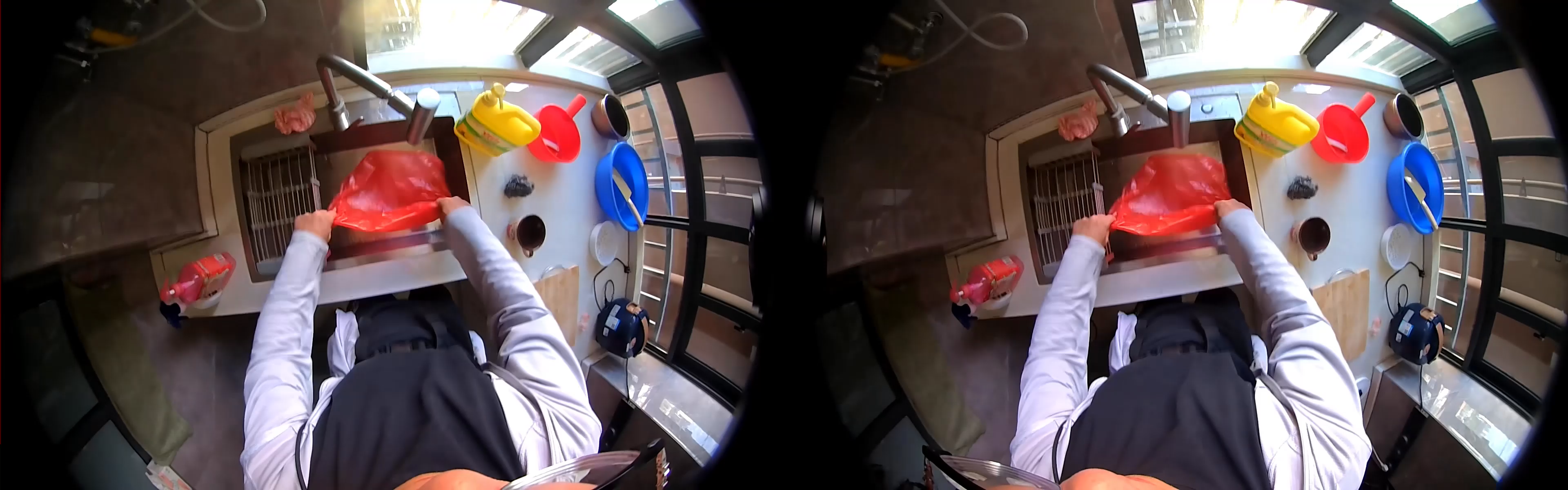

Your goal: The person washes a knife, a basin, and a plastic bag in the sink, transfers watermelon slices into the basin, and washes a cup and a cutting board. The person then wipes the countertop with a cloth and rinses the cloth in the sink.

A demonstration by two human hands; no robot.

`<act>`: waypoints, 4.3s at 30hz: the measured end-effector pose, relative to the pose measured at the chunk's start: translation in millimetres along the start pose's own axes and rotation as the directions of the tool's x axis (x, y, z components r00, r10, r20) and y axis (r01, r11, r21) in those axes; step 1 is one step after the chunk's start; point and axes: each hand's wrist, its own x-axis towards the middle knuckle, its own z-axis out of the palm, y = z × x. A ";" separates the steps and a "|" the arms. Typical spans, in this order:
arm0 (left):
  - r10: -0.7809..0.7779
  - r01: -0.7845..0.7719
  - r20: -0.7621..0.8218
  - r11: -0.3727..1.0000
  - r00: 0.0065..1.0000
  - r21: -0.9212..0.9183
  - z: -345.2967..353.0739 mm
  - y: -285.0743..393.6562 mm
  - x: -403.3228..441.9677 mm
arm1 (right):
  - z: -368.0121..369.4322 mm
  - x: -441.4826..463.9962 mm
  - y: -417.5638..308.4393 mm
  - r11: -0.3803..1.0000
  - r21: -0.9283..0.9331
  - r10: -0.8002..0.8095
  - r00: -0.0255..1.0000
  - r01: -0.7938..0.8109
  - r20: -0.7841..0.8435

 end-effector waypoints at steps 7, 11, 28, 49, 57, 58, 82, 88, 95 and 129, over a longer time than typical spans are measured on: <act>-0.229 -0.347 -0.569 0.599 0.790 -0.722 -20.5 11.0 4.7 | -42.3 -16.1 3.0 0.674 0.605 -0.177 0.888 0.424 -0.425; -0.550 -0.156 -0.102 -0.052 0.829 -0.986 63.7 -16.9 9.8 | -68.0 -61.3 -27.0 -0.281 0.900 -0.083 0.926 0.334 -0.369; 0.115 -0.273 -0.266 0.052 0.957 -0.961 19.3 186.8 30.0 | -50.2 -151.1 6.6 -0.688 0.725 -0.141 0.987 -0.038 -0.082; 0.804 0.542 0.323 0.000 0.499 -0.840 -1.6 315.0 -118.3 | 152.7 -430.0 200.4 -0.506 0.486 0.609 0.694 0.712 -0.383; 0.776 -0.470 -0.032 0.349 0.630 -0.811 -70.5 399.4 -128.9 | 213.6 -480.7 182.6 -0.353 0.672 0.436 0.750 0.651 -0.498; 0.797 -0.505 -0.066 0.314 0.600 -0.804 -77.5 423.6 -136.2 | 215.5 -479.4 178.5 -0.349 0.679 0.424 0.755 0.646 -0.500; 0.835 0.333 0.191 0.010 0.517 -0.943 -101.8 547.1 -40.5 | 126.6 -525.2 241.1 0.215 0.825 0.848 0.319 0.523 -0.423; 0.738 -0.144 0.117 0.280 0.665 -0.949 -65.6 563.4 -5.1 | 170.4 -487.4 358.7 0.055 0.758 0.894 0.306 0.650 -0.327; 0.824 -0.847 -0.316 0.322 0.470 -0.422 -57.0 602.1 -70.6 | 204.3 -475.4 414.2 -0.447 0.689 0.826 0.558 0.571 0.073; 0.727 -0.212 0.184 0.417 0.662 -0.884 -72.2 603.3 -71.2 | 109.3 -489.1 394.6 0.759 0.651 0.589 0.415 0.009 -0.693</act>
